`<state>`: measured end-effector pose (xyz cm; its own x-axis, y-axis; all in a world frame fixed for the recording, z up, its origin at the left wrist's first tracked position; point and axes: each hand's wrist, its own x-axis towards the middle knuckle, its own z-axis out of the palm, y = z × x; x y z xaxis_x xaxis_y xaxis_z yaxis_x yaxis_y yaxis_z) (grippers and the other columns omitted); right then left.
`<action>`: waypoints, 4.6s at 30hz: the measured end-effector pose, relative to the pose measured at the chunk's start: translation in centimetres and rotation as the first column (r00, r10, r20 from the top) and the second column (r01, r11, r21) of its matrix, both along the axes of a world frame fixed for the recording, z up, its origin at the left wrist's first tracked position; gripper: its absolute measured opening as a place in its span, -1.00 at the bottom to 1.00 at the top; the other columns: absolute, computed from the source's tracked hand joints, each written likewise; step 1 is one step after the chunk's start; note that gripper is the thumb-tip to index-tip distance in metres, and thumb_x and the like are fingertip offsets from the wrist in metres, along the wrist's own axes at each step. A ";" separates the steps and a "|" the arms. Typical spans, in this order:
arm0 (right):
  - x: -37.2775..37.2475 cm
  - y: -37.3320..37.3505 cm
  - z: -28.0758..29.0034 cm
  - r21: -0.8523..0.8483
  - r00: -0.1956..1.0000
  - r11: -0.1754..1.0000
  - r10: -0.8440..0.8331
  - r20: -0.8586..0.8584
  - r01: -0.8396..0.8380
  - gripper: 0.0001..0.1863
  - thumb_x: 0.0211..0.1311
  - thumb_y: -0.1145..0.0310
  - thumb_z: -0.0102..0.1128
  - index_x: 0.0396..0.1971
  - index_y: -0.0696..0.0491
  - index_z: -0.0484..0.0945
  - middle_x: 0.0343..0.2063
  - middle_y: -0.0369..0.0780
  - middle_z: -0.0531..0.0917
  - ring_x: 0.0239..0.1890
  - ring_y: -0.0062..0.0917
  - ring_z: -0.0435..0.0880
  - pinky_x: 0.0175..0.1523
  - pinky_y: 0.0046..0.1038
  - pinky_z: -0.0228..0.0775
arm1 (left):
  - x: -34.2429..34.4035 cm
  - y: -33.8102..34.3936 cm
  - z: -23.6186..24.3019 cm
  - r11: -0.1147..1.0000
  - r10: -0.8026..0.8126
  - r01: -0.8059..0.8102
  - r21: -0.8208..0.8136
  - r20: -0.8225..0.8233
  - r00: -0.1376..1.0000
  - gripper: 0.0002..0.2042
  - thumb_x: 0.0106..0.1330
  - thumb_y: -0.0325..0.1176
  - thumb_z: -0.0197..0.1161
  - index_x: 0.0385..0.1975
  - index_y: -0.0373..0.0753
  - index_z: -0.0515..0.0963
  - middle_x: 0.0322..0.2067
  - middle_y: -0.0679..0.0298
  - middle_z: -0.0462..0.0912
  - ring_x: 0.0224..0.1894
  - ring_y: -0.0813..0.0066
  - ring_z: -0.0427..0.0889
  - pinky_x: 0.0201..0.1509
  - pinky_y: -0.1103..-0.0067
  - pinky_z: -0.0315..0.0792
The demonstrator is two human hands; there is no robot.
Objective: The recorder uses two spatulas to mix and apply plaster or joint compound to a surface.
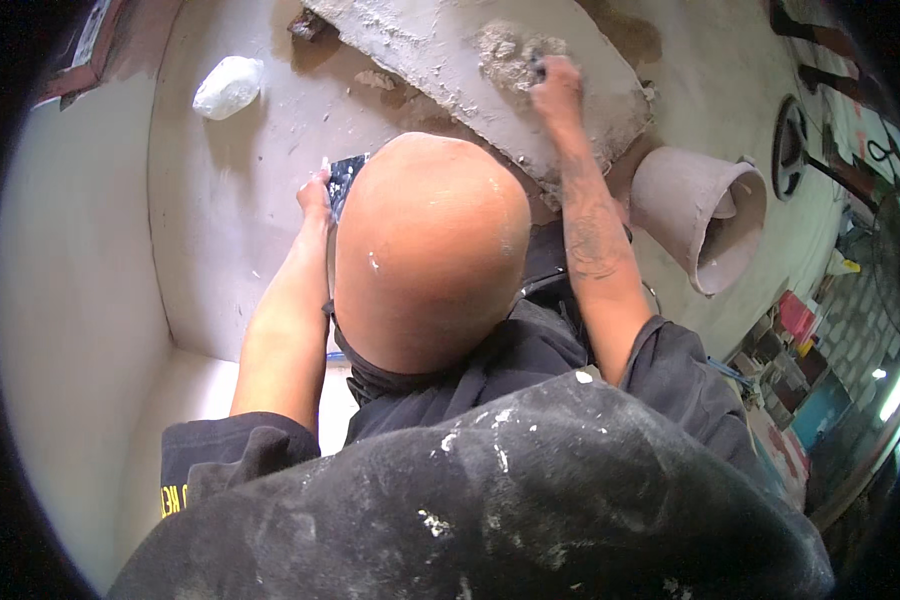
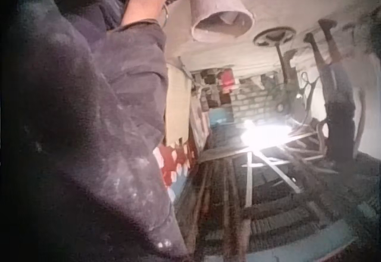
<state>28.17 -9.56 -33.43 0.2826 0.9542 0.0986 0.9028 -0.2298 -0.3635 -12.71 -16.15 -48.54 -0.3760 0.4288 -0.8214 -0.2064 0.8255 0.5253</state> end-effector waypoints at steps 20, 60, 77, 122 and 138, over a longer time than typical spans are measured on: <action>5.9 3.1 -0.6 -0.352 0.952 0.891 -0.307 -0.001 0.287 -0.71 -0.22 0.38 0.01 -0.41 0.12 0.55 -0.38 0.05 0.57 -0.25 -0.07 0.54 -0.12 -0.26 0.36 | -0.4 0.1 2.2 0.911 -0.401 0.412 0.014 -0.201 0.894 -0.76 0.04 -0.35 0.27 -0.49 -0.48 0.55 -0.52 0.23 0.56 -0.50 0.54 0.45 -0.42 0.53 0.30; 2.9 11.4 3.6 -0.332 0.746 0.703 0.666 -0.002 -0.629 -0.71 -0.24 0.62 0.01 -0.47 -0.02 0.59 -0.35 -0.21 0.59 -0.23 -0.28 0.55 -0.17 -0.33 0.41 | 0.6 0.2 2.9 0.993 -0.121 0.120 -0.010 -0.114 0.986 -0.67 -0.04 -0.31 0.28 -0.45 -0.53 0.55 -0.49 0.11 0.61 -0.46 0.47 0.46 -0.35 0.47 0.31; 1.0 10.5 1.3 -0.442 0.747 0.749 0.625 0.226 -0.493 -0.68 -0.06 0.54 -0.05 -0.28 -0.05 0.57 -0.12 -0.24 0.54 -0.04 -0.29 0.49 0.03 -0.30 0.32 | 0.2 0.3 2.6 0.947 -0.301 0.319 0.035 -0.251 0.920 -0.75 -0.03 -0.35 0.29 -0.52 -0.48 0.56 -0.56 0.23 0.58 -0.52 0.55 0.41 -0.43 0.52 0.27; 2.7 -6.7 1.5 -0.483 0.917 0.817 -0.392 -0.067 0.314 -0.74 -0.23 0.39 0.03 -0.56 0.27 0.55 -0.53 0.13 0.56 -0.37 -0.02 0.58 -0.21 -0.20 0.41 | 16.3 22.1 19.1 -0.033 -0.424 0.797 0.604 -0.730 0.536 -0.69 0.13 -0.25 0.12 -0.30 -0.42 0.46 -0.35 -0.12 0.54 -0.29 0.04 0.53 -0.24 0.34 0.41; -0.8 4.1 1.3 -0.326 0.687 0.756 -0.653 -0.317 0.568 -0.63 -0.17 0.31 0.07 -0.50 0.39 0.52 -0.47 0.15 0.58 -0.34 -0.10 0.62 -0.21 -0.25 0.41 | 10.7 13.2 18.5 0.453 -0.602 0.747 0.487 -0.451 0.659 -0.82 0.15 -0.42 0.18 -0.33 -0.38 0.45 -0.48 0.08 0.60 -0.44 0.45 0.56 -0.33 0.54 0.41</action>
<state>27.39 -5.42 -32.11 0.7809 0.5408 -0.3126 0.3257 -0.7796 -0.5350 -2.01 -2.91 -30.08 0.1452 0.9609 -0.2356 0.4339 0.1522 0.8880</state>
